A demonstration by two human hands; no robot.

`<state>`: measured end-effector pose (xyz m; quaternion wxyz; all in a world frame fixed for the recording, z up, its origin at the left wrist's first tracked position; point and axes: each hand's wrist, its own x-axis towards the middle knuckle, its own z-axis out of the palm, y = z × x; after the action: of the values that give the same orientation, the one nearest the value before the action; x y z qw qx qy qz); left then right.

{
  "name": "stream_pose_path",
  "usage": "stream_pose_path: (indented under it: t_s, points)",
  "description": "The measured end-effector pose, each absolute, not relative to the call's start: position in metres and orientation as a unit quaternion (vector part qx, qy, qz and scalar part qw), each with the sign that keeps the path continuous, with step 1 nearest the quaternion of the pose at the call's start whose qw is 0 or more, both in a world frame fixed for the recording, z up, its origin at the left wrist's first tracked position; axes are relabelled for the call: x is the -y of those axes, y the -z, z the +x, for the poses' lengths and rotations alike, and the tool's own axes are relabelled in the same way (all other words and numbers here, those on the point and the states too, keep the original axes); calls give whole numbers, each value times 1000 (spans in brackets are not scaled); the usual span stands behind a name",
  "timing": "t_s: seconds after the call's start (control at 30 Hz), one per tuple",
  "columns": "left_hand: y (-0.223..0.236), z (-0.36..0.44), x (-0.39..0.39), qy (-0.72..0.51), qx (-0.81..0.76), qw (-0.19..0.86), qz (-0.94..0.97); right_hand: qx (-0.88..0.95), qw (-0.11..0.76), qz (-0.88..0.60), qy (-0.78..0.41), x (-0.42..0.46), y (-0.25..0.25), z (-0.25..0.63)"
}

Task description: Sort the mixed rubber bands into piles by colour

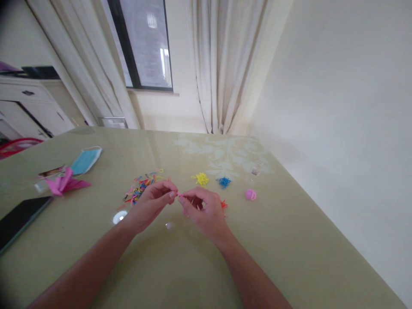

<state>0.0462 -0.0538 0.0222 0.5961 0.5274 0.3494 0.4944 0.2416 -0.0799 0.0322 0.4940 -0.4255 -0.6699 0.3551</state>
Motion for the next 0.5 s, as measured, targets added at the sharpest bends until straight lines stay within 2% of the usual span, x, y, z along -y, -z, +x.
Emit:
stream_pose_path:
  t_s: [0.2,0.5]
  points:
    - [-20,46,53,-490,-337,600,536,670,502,-415,-357,80,-32,243]
    - [-20,45,51,-493,-348,583,544,674,540,-406,-298,77,-34,249]
